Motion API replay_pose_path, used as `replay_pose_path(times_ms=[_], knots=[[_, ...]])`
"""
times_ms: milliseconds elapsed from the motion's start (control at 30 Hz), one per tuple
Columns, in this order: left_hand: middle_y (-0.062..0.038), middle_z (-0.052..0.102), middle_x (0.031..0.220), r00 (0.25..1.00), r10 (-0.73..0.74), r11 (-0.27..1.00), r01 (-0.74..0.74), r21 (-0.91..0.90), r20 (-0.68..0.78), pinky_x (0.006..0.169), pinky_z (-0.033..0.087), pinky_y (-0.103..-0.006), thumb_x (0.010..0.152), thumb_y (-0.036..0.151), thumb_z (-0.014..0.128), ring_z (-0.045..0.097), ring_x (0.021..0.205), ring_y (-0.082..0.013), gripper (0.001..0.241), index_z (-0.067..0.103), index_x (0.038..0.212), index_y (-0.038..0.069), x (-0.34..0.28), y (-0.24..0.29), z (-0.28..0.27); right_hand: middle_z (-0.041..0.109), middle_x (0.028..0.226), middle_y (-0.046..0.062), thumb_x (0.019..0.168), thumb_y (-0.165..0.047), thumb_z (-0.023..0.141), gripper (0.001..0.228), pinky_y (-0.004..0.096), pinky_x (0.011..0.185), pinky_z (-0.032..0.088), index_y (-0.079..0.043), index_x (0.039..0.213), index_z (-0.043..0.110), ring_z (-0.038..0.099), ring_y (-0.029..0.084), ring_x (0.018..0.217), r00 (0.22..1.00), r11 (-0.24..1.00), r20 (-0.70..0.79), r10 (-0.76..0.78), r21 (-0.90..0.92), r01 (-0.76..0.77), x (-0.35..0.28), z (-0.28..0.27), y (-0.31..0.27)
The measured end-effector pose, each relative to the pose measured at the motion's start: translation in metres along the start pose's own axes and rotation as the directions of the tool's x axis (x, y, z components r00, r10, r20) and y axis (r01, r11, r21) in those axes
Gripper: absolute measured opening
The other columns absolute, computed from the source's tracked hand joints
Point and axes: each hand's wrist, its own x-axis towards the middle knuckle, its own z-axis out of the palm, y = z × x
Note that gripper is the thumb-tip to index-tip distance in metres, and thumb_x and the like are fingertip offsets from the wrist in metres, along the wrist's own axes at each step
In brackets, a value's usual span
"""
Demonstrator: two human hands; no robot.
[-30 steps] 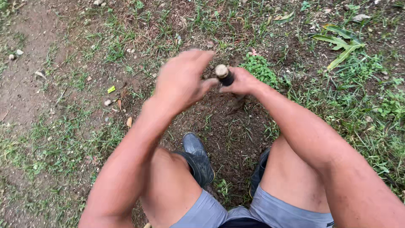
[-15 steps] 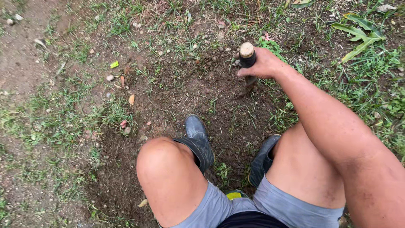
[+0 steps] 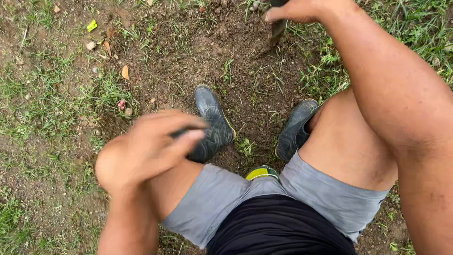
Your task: The person clears grass and weeds from a patch of dirt using a brush hook and by pulling them by hand.
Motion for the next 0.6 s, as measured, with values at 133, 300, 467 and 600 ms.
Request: replay_pose_path(times_ms=[133,300,467,600], knots=[[-0.018,0.076,0.102,0.761,-0.215,0.969,0.085,0.234,0.613,0.083,0.058,-0.0478,0.089,0.031,0.060,0.073,0.091,-0.0381,0.030,0.078,0.101,0.010,0.086,-0.085,0.216,0.071,0.121,0.020,0.075,-0.050,0.091,0.075,0.048,0.091,0.053,-0.008,0.132,0.066,0.067,0.037,0.108,0.905,0.939,-0.265,-0.334,-0.006,0.344,-0.004,0.004,0.000],[-0.023,0.072,0.112,0.273,-0.452,0.863,0.373,0.340,0.849,0.079,0.059,-0.0495,0.088,0.038,0.062,0.072,0.093,-0.0374,0.045,0.068,0.118,0.005,0.067,-0.187,0.376,0.071,0.115,0.022,0.067,-0.045,0.096,0.076,0.044,0.100,0.053,0.000,0.120,0.065,0.068,0.036,0.110,0.911,0.932,-0.285,-0.299,0.118,0.343,0.010,0.003,-0.014],[-0.026,0.070,0.113,0.071,-0.485,0.721,0.597,0.353,0.871,0.071,0.061,-0.0495,0.094,0.048,0.060,0.072,0.085,-0.0375,0.059,0.058,0.131,0.002,0.014,-0.182,0.383,0.068,0.109,0.020,0.065,-0.044,0.096,0.070,0.046,0.095,0.053,-0.001,0.112,0.066,0.066,0.037,0.106,0.911,0.932,-0.272,-0.309,0.102,0.347,0.010,0.012,-0.026],[-0.027,0.074,0.106,0.056,-0.453,0.776,0.517,0.363,0.890,0.063,0.062,-0.0483,0.096,0.046,0.062,0.073,0.076,-0.0361,0.068,0.051,0.137,-0.007,0.020,-0.172,0.373,0.067,0.106,0.017,0.064,-0.044,0.095,0.068,0.046,0.093,0.053,-0.001,0.108,0.065,0.066,0.034,0.102,0.951,0.955,-0.210,-0.226,0.144,0.259,0.007,0.001,-0.026]])
